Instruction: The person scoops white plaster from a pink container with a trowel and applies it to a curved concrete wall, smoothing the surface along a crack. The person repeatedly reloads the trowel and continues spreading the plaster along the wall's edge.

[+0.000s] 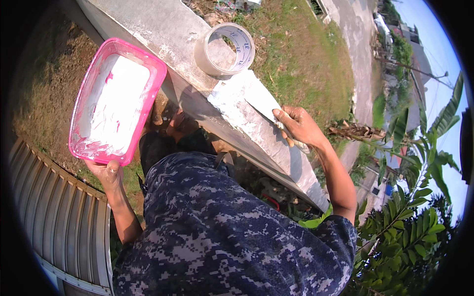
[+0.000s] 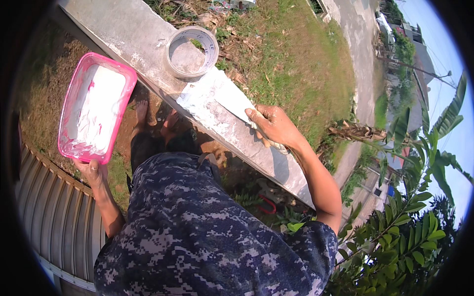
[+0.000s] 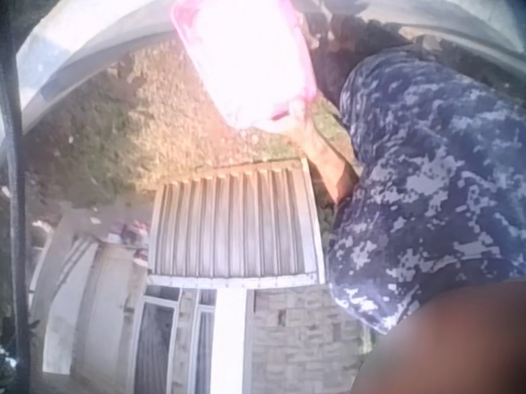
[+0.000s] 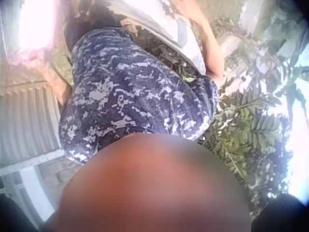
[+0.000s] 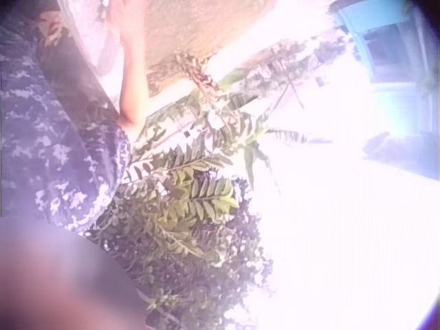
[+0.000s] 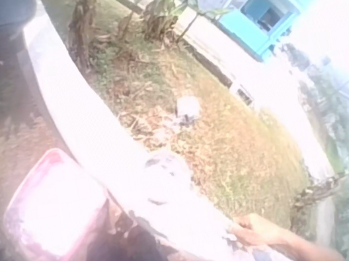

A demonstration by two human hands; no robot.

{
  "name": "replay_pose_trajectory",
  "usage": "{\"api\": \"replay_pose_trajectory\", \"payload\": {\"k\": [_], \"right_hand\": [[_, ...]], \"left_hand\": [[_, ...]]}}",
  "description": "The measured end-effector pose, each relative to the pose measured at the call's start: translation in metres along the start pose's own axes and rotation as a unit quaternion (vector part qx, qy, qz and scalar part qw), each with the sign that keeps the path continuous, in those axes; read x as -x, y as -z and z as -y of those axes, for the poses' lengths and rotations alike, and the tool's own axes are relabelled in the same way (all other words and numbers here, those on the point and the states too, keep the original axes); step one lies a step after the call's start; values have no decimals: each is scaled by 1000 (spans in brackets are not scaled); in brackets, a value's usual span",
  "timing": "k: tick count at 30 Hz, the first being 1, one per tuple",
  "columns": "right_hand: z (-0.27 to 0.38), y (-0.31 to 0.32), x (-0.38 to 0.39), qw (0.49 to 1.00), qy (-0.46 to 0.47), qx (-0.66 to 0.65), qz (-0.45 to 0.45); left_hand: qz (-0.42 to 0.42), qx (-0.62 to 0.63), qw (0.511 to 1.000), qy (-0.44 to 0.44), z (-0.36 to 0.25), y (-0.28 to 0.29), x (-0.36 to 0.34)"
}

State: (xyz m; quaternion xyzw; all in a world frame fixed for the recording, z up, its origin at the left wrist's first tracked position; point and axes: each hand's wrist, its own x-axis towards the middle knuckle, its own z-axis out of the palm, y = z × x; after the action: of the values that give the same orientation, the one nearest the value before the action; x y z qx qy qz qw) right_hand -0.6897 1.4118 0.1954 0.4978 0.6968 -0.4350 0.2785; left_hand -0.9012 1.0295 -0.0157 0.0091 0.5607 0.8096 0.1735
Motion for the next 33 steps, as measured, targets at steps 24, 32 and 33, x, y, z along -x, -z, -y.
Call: {"api": "replay_pose_trajectory", "payload": {"k": [24, 32, 33], "right_hand": [[8, -2, -6, 998, 39, 47, 3], [-5, 4, -18, 998, 58, 26, 1], [-10, 8, -14, 999, 29, 40, 0]], "left_hand": [[-1, -12, 1000, 3, 5, 5, 11], [23, -11, 1000, -10, 7, 7, 4], [21, -5, 1000, -20, 8, 7, 6]]}}
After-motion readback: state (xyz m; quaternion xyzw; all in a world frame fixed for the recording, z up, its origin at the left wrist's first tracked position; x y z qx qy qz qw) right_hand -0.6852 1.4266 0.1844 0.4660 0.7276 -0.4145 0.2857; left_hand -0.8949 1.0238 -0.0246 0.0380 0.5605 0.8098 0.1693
